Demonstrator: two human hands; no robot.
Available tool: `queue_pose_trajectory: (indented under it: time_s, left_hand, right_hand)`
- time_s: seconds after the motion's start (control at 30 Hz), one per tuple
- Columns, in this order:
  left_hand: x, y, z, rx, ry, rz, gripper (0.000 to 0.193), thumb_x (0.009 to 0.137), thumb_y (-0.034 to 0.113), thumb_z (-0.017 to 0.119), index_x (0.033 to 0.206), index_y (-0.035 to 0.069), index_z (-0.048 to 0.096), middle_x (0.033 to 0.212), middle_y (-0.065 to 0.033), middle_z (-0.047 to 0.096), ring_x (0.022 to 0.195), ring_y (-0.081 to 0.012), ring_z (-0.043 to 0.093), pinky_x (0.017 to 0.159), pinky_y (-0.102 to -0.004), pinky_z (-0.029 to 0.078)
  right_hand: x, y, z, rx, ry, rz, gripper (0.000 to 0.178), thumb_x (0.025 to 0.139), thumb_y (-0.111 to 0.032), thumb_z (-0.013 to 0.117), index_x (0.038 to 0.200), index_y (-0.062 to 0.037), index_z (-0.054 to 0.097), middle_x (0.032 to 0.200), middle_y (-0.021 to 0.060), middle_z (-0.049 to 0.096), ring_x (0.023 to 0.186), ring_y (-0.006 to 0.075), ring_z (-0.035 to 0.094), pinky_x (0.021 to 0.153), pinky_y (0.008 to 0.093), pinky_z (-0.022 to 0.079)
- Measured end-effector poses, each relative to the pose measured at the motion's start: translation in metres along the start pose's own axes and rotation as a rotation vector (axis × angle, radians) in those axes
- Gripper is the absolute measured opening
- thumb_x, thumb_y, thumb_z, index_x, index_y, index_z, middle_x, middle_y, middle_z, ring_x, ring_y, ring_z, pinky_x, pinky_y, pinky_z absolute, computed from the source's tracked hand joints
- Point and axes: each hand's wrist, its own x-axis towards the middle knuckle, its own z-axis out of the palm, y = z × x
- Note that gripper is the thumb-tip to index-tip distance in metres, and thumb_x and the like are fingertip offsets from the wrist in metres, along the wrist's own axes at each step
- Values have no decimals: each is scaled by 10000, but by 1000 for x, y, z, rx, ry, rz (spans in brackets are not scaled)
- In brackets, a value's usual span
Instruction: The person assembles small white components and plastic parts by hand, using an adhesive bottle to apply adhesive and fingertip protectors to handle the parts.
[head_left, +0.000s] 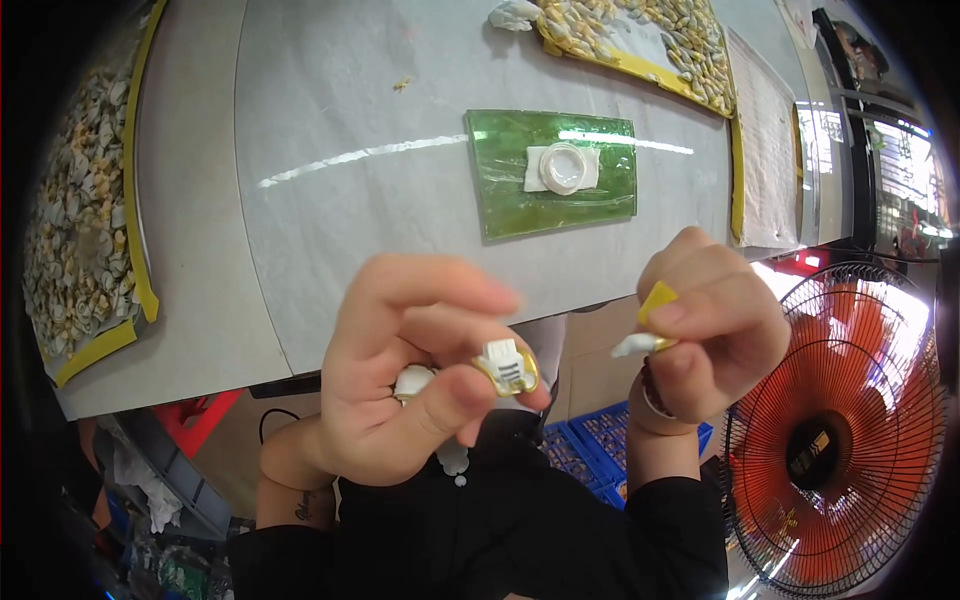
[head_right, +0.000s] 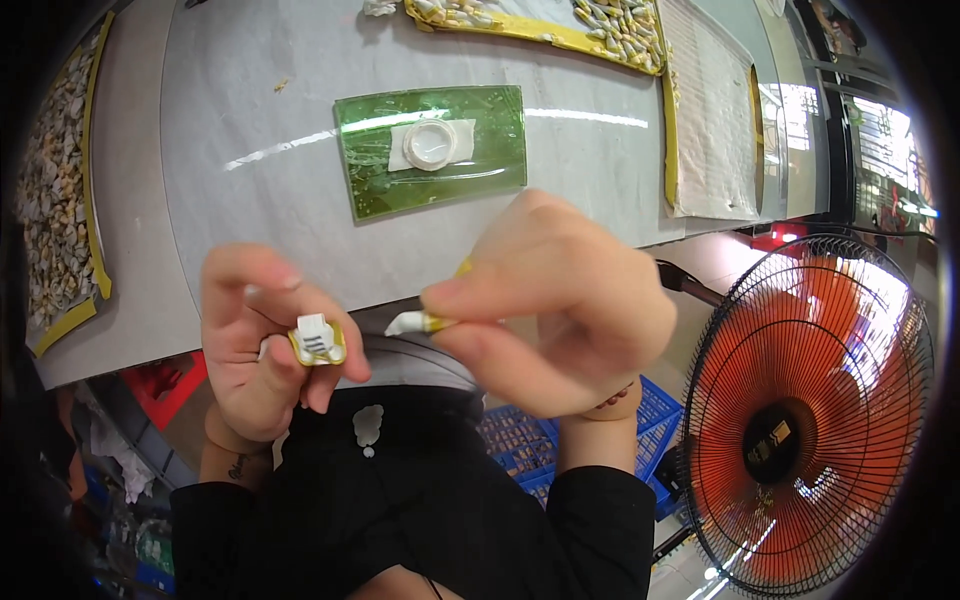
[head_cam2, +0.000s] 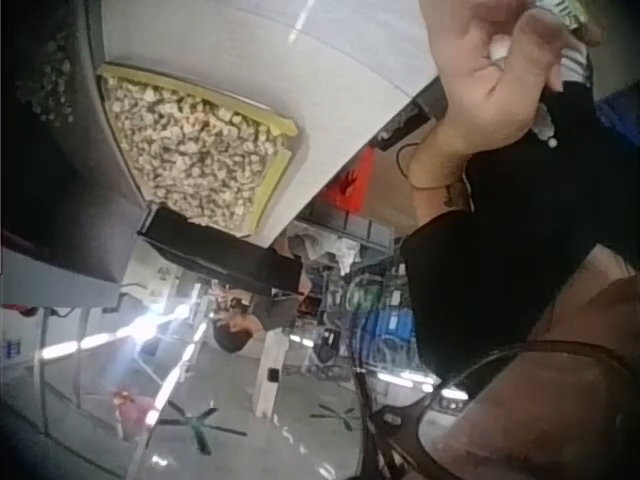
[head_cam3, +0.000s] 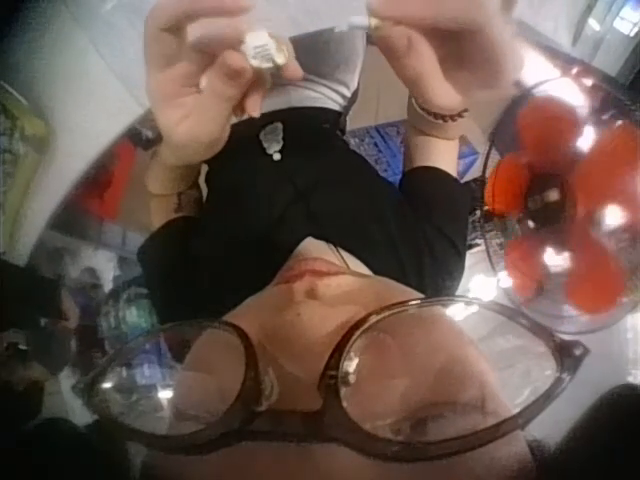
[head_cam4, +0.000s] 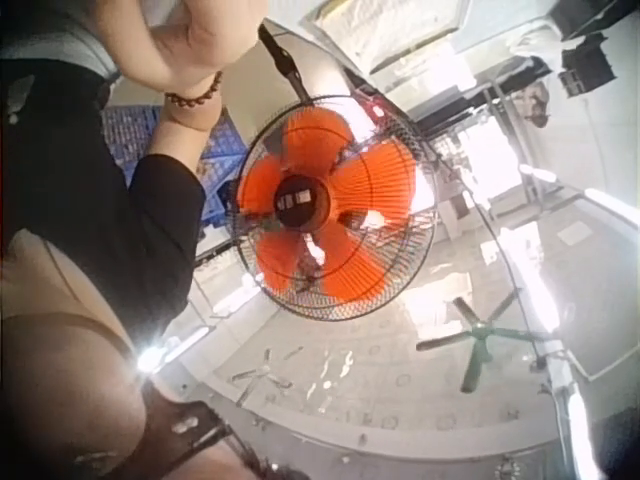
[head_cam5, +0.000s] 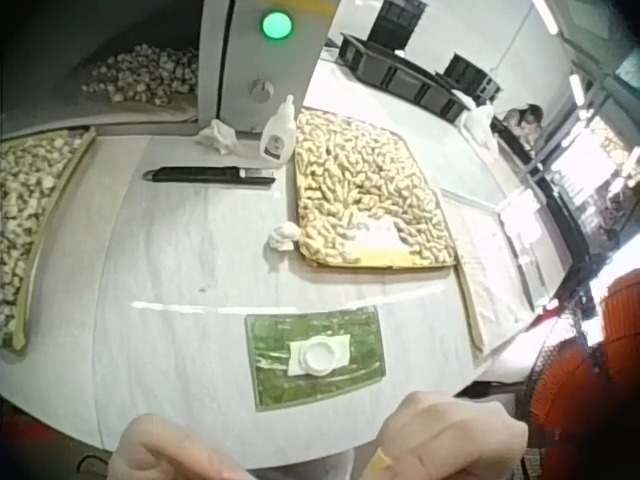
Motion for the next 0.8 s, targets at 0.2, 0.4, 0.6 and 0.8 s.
queue_pose_trajectory:
  time_s: [0.2, 0.4, 0.6, 0.8]
  left_hand:
    - [5, -9, 2, -32, -62, 140, 321, 825, 327, 585, 886, 51, 433, 714, -163, 599, 391, -50, 439, 376, -141, 357]
    - [-1, -6, -3, -21, -163, 19, 383, 823, 324, 594, 938, -15, 458, 693, -108, 572, 402, -49, 416, 389, -137, 351]
    - [4, 1, 11, 40, 102, -77, 289, 812, 174, 569, 998, -12, 450, 720, -30, 413, 462, -60, 386, 414, -172, 313]
    - [2, -6, 1, -256, -83, -48, 402, 780, 282, 586, 1015, 6, 414, 689, -9, 337, 441, -73, 370, 395, -192, 272]
  right_hand:
    - [-12, 0, 8, 140, 77, 116, 173, 769, -149, 621, 781, 3, 540, 642, 59, 504, 539, 127, 429, 455, 219, 334]
    - [-17, 2, 13, 300, 95, 184, 153, 783, -139, 601, 793, -1, 537, 644, 62, 497, 555, 130, 424, 444, 222, 326]
    - [-24, 3, 16, 671, 205, 335, 117, 736, 24, 586, 847, 37, 553, 717, 120, 582, 612, 161, 533, 559, 257, 420]
    - [-29, 4, 20, 837, 231, 392, 112, 772, 10, 574, 867, 39, 521, 748, 144, 579, 632, 164, 548, 584, 254, 452]
